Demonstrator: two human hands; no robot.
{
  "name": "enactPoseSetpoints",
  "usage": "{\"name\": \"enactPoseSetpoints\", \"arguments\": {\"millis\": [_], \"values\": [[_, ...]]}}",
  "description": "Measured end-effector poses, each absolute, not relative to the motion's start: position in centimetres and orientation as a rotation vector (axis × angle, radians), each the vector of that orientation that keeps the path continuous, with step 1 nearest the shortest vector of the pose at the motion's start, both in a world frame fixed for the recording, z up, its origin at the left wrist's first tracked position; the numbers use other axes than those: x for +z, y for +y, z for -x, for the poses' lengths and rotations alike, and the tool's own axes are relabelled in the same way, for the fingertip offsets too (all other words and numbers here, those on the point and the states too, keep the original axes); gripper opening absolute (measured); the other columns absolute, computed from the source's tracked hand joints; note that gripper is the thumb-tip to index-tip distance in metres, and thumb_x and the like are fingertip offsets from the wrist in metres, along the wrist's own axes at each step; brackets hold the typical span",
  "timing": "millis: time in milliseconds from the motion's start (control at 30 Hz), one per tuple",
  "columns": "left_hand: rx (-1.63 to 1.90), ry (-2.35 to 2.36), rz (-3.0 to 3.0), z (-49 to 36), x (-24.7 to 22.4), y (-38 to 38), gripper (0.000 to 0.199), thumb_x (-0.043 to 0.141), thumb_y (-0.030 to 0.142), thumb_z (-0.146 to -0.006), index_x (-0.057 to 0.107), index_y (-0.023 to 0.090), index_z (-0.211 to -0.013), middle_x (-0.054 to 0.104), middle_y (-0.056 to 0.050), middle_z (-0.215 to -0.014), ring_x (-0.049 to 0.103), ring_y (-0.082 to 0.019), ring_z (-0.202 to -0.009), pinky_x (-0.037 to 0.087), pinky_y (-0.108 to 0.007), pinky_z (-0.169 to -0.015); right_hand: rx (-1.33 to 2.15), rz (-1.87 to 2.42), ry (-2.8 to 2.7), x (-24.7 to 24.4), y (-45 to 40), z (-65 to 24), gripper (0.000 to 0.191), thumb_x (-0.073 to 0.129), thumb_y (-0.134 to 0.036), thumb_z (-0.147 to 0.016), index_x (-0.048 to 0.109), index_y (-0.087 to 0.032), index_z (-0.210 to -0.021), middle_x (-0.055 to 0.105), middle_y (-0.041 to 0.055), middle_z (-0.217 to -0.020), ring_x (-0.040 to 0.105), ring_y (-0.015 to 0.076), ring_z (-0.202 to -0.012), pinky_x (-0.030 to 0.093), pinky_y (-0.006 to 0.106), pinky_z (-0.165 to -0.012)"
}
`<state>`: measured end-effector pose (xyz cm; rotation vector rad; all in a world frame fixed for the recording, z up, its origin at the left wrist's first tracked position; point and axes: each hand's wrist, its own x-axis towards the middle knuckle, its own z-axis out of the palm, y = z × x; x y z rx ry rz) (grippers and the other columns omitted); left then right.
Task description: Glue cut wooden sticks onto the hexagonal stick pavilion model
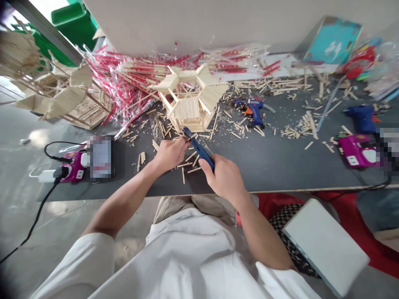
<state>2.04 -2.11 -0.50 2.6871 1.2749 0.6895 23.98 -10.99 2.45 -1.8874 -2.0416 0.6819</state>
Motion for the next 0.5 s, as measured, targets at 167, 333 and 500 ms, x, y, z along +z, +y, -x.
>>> {"name": "enactPoseSetpoints", "arguments": {"millis": [167,333,500], "values": [[0.679,1.298,-2.680,-2.25,-0.47,-2.22,0.039,0.029,0.037,-0.113,0.060,0.018,-0.097,0.073,-0.008,-0.072,0.068,-0.017,-0.060,0.030,-0.029,-0.056,0.627,1.877,-2.078,2.20,-11.04,-24.05,0.058,0.025,-0.067,-0.109,0.057,-0.022,-0.090,0.072,0.0105,-0.088,0.068,0.0271,-0.082,0.034,0.034,-0.069],[0.631,1.333,-2.658,-2.28,-0.38,-2.26,0.036,0.033,0.036,-0.112,0.060,0.018,-0.098,0.075,-0.008,-0.076,0.069,-0.017,-0.063,0.031,-0.028,-0.056,0.480,1.937,-2.133,1.82,-11.09,-23.84,0.059,0.023,-0.063,-0.111,0.060,-0.020,-0.093,0.074,0.0108,-0.089,0.070,0.0273,-0.080,0.031,0.035,-0.067],[0.582,1.323,-2.666,-2.06,-0.13,-2.25,0.036,0.032,0.035,-0.112,0.061,0.018,-0.099,0.075,-0.008,-0.075,0.070,-0.018,-0.064,0.033,-0.027,-0.056,0.401,2.002,-2.191,2.06,-10.99,-23.60,0.057,0.025,-0.059,-0.111,0.063,-0.020,-0.095,0.076,0.0104,-0.087,0.072,0.0283,-0.077,0.030,0.036,-0.064]]}}
